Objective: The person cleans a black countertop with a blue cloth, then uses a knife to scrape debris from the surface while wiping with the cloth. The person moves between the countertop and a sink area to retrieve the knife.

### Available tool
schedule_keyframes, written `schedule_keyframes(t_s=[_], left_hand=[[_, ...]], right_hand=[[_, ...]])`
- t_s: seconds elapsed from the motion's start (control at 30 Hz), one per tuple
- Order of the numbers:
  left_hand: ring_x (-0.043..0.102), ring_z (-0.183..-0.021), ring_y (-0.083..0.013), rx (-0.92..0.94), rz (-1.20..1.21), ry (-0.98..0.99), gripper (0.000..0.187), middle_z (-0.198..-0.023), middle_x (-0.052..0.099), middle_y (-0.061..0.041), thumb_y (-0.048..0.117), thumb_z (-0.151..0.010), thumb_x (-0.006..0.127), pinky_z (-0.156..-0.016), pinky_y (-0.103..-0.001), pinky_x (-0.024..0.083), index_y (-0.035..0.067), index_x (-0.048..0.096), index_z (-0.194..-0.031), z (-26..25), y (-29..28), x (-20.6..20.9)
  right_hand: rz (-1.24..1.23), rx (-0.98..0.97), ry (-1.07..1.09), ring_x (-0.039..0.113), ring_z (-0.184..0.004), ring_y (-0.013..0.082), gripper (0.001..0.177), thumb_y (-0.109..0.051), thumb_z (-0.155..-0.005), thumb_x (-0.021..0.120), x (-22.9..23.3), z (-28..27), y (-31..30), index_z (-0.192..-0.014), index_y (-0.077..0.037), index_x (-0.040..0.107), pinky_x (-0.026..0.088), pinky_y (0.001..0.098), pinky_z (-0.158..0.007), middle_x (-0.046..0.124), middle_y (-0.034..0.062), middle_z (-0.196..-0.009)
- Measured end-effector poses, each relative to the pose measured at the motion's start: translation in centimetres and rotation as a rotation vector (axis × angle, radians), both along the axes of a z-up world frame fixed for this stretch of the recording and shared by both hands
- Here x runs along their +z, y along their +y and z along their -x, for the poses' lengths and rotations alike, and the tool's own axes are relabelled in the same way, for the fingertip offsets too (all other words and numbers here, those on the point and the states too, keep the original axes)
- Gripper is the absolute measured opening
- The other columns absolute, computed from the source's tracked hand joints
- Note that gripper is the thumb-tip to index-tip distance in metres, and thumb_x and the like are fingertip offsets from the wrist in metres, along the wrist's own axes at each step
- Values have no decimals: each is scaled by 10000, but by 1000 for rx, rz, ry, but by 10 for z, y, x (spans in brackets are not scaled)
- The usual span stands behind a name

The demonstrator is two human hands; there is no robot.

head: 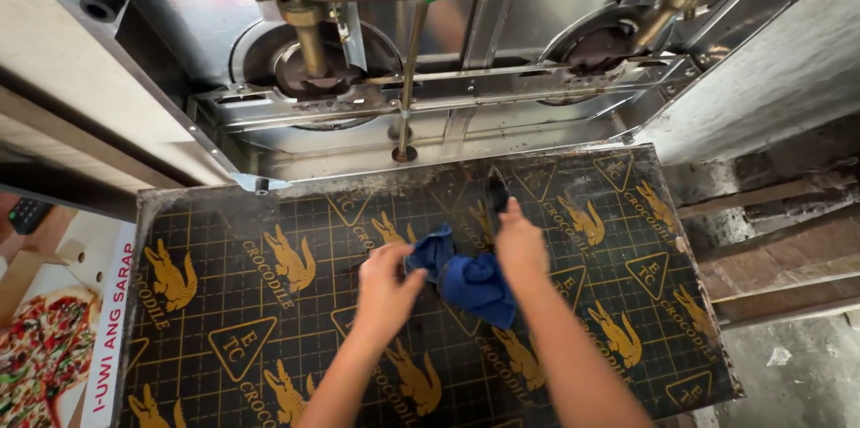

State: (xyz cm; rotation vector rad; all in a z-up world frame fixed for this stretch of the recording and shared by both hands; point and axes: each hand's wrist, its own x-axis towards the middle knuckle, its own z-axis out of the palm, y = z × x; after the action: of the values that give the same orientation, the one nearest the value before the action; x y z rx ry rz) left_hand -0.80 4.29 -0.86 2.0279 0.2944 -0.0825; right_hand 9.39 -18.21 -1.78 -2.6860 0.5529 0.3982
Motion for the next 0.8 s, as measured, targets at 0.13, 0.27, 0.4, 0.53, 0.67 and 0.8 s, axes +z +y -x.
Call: schedule_keyframes(t_s=[0.13, 0.27, 0.4, 0.53, 0.67, 0.8], left_hand=[[396, -1360, -523, -215, -371, -232, 734, -1482, 469, -276, 390, -526, 955, -1044, -672, 301, 178, 741, -1195, -14, -31, 10], [485, -1286, -372, -359, -356, -119, 356, -1383, 559, -98, 323, -672, 880, -1062, -529, 395, 133, 741, -939, -6, -24, 0], [510, -1246, -346, -359, -282, 47, 294, -1367, 572, -79, 210, -676, 828, -1053, -428, 459, 78, 717, -914, 15, -2, -5], [516, -1247, -320, -296, -265, 144, 299, -1345, 593, -54, 186, -698, 806, -1053, -406, 471, 56, 674, -932, 29, 18, -1], [465, -1309, -403, -212, -243, 0, 341, -1424, 565, -118, 163, -668, 842, -995, -475, 421, 72, 706, -967, 36, 39, -3], [648, -1096, -296, 75, 66, 46, 240, -1194, 698, -119, 176, -812, 718, -902, -394, 524, 34, 670, -1000, 27, 41, -10]], right_hand=[[-62, 150, -16, 663, -1137, 408, 441, -315, -1056, 379, -9, 11, 32, -1475, -333, 513, 500, 536, -1018, 712, 75, -1273], [-51, 162, -62, 705, -1094, 376, 515, -372, -950, 512, 9, 16, -23, -1461, -309, 508, 555, 509, -958, 730, 59, -1234], [73, 36, -32, 722, -1012, 436, 500, -440, -1038, 459, 13, 23, -41, -1519, -304, 478, 572, 559, -886, 736, 203, -1106], [56, 228, -8, 698, -968, 476, 552, -480, -984, 512, -2, 38, 20, -1506, -305, 466, 543, 584, -886, 732, 246, -1032], [25, 105, -16, 718, -911, 457, 575, -469, -980, 518, 11, 30, -5, -1531, -324, 436, 575, 573, -830, 729, 249, -969], [23, 242, -62, 744, -850, 429, 517, -431, -1020, 482, 3, 51, 19, -1520, -301, 470, 592, 555, -788, 750, 201, -917]])
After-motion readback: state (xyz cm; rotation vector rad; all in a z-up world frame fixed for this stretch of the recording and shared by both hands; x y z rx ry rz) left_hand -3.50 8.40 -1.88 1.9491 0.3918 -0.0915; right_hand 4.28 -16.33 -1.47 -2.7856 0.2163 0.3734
